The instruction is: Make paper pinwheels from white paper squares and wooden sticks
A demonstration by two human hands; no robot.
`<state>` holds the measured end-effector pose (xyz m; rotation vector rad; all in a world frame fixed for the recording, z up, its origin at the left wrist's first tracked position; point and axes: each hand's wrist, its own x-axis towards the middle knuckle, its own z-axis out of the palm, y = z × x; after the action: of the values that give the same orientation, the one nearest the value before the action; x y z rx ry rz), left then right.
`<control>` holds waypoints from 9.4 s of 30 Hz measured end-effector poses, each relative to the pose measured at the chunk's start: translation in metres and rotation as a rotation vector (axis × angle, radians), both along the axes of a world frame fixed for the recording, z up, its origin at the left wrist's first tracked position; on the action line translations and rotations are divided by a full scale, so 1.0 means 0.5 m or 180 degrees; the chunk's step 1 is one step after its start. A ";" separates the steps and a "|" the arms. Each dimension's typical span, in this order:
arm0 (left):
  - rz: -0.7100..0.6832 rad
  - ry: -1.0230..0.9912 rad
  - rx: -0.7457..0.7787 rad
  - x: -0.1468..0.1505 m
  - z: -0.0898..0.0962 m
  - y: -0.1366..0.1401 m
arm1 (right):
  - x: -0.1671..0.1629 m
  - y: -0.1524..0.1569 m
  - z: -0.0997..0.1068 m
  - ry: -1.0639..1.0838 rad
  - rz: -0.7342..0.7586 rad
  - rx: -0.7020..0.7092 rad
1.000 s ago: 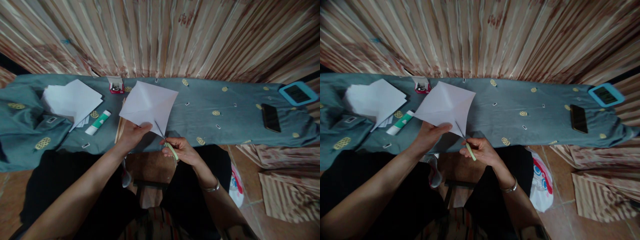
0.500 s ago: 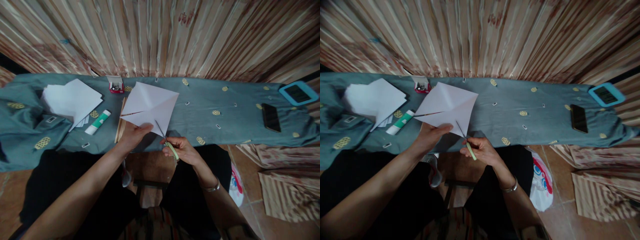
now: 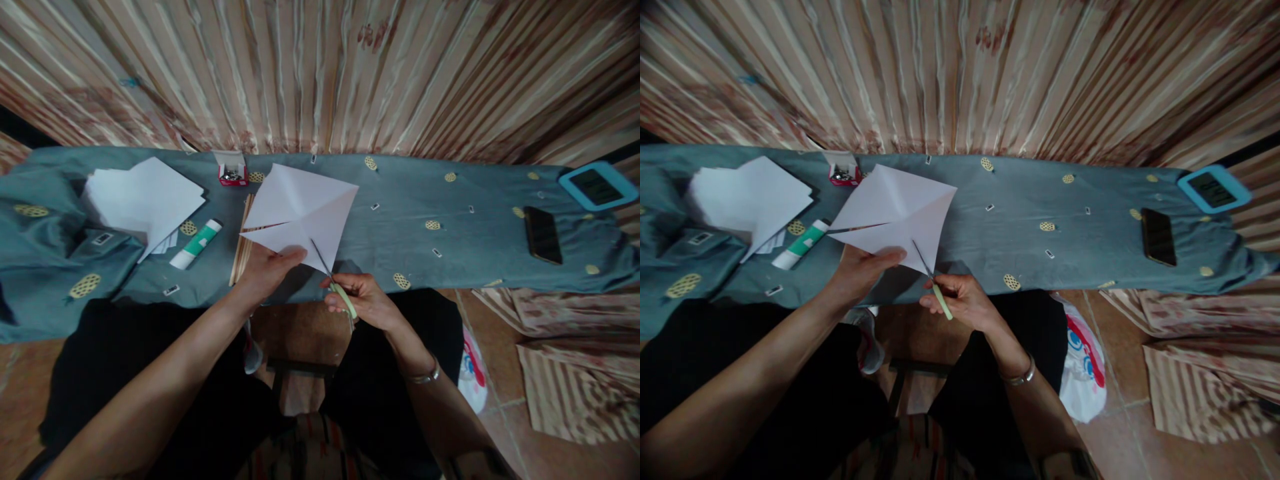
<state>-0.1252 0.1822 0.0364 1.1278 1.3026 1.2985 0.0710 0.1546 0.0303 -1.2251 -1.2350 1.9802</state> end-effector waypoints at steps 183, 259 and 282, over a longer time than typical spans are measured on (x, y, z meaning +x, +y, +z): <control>-0.0051 -0.0340 -0.0726 -0.003 0.010 -0.014 | 0.021 0.029 0.022 -0.0383 -0.2077 0.1434; -0.0047 0.0147 -0.0645 -0.078 0.060 0.022 | 0.085 0.016 0.014 -0.0258 0.0906 0.0578; -0.0035 0.0038 -0.0690 -0.072 0.078 0.017 | 0.082 0.016 0.011 -0.0295 0.0651 0.0275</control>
<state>-0.1610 0.1910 0.0752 0.9906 1.4068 1.1139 0.1120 0.1627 0.0357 -1.2009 -1.5300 2.0067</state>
